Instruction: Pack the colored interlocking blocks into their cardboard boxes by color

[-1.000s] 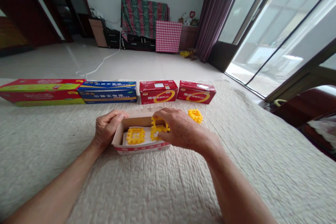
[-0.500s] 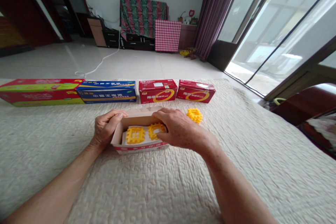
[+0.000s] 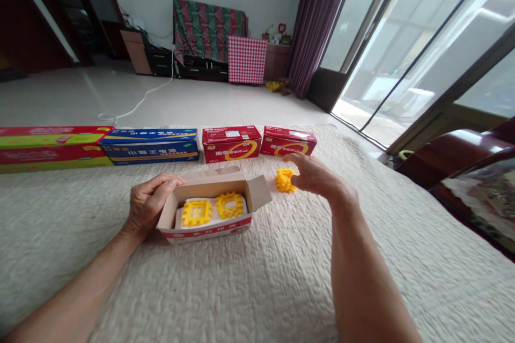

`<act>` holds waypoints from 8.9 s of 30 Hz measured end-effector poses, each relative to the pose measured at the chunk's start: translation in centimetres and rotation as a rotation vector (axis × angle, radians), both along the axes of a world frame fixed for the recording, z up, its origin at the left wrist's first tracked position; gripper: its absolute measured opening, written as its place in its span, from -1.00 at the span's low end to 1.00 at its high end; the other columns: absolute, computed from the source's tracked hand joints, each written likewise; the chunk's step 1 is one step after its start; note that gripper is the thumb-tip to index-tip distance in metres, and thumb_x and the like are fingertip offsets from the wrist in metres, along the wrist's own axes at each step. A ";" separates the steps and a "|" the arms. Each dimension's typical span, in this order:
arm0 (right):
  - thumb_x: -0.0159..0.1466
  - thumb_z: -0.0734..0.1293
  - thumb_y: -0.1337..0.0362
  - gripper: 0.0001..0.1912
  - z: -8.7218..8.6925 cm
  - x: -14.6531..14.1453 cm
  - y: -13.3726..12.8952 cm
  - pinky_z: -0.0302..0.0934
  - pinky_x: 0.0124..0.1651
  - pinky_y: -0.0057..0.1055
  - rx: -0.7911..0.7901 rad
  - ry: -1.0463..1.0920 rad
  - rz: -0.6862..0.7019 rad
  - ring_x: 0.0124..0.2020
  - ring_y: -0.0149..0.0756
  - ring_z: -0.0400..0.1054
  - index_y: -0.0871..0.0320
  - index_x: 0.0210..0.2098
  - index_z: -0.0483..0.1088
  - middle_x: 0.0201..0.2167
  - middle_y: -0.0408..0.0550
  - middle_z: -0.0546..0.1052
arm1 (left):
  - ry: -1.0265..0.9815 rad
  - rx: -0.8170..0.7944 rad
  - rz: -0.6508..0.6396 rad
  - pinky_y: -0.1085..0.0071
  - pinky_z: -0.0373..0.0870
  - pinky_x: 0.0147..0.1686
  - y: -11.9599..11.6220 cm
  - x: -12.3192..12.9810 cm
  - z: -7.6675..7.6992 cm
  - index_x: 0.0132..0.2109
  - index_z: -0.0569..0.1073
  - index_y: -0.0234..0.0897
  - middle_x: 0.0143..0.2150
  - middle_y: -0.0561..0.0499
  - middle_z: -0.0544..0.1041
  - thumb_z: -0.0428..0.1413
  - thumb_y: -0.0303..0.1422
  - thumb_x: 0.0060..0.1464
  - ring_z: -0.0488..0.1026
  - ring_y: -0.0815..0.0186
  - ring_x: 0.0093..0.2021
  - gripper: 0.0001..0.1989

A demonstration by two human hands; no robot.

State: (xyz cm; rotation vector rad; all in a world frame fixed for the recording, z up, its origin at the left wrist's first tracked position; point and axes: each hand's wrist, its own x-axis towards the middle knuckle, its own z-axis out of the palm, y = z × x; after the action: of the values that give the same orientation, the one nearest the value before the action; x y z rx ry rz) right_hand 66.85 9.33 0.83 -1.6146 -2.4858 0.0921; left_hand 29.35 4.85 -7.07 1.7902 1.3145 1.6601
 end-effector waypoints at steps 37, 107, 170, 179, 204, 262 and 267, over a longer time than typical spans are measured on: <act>0.15 0.37 0.33 -0.61 1.1 -16.1 -7.1 0.30 -0.03 -0.23 -0.001 0.362 0.458 -0.07 -0.19 0.40 0.16 -0.01 0.42 -0.04 0.05 0.51 | -0.024 -0.008 0.014 0.39 0.45 -0.21 -0.2 0.3 -0.1 -0.39 0.53 -0.26 -0.36 0.00 0.60 0.04 -0.33 0.11 0.54 0.27 -0.29 -0.79; 0.19 0.26 0.26 -0.55 2.5 -2.1 -2.0 0.36 -0.01 -0.09 0.165 0.216 0.079 -0.05 -0.09 0.46 0.08 0.08 0.39 -0.04 0.04 0.56 | 0.001 0.036 -0.002 0.43 0.43 -0.20 0.2 0.1 -0.4 -0.39 0.54 -0.27 -0.36 0.02 0.60 0.06 -0.37 0.11 0.54 0.28 -0.28 -0.81; 0.12 0.28 0.41 -0.50 3.2 -5.1 -3.5 0.28 0.09 -0.16 0.066 0.106 0.134 0.04 -0.10 0.41 0.12 0.07 0.41 0.04 0.04 0.53 | 0.016 0.009 0.004 0.41 0.45 -0.17 -0.1 0.2 0.0 -0.39 0.55 -0.25 -0.36 0.02 0.60 0.06 -0.33 0.10 0.54 0.27 -0.26 -0.80; 0.03 0.32 0.48 -0.31 -0.4 -0.3 -0.4 0.23 0.21 -0.08 -0.121 -0.046 -0.076 0.17 -0.02 0.32 0.07 0.17 0.34 0.16 0.06 0.44 | 0.031 0.008 0.009 0.43 0.45 -0.18 -0.2 0.1 0.1 -0.38 0.56 -0.23 -0.35 0.03 0.60 0.08 -0.31 0.10 0.54 0.28 -0.26 -0.80; 0.16 0.34 0.25 -0.47 1.4 -2.7 -1.3 0.27 0.11 0.03 0.126 0.061 0.019 0.05 0.01 0.39 0.02 0.14 0.37 0.05 0.05 0.51 | 0.025 -0.014 0.037 0.39 0.46 -0.18 -0.2 0.3 0.3 -0.41 0.54 -0.24 -0.38 0.01 0.61 0.04 -0.29 0.08 0.55 0.24 -0.27 -0.78; 0.08 0.36 0.32 -0.47 -1.2 -1.0 0.8 0.33 0.03 -0.08 -0.028 -0.011 -0.045 -0.02 -0.01 0.44 0.16 0.08 0.42 0.00 0.14 0.54 | 0.015 0.015 0.000 0.43 0.43 -0.19 0.1 0.1 -0.3 -0.39 0.53 -0.27 -0.36 0.01 0.60 0.05 -0.34 0.12 0.54 0.28 -0.26 -0.79; 0.17 0.36 0.18 -0.48 2.3 -4.5 -2.3 0.33 0.03 -0.06 0.209 0.170 0.108 -0.03 -0.03 0.45 0.10 0.12 0.38 0.01 0.07 0.54 | 0.017 0.002 0.015 0.42 0.44 -0.19 0.0 0.2 -0.2 -0.39 0.54 -0.26 -0.37 0.02 0.60 0.04 -0.32 0.11 0.54 0.27 -0.28 -0.78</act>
State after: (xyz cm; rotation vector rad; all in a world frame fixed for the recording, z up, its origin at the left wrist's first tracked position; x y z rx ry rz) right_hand 62.30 7.00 3.13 -1.3326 -2.3638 -0.0159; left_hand 29.58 4.89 -7.23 1.8039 1.3367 1.6584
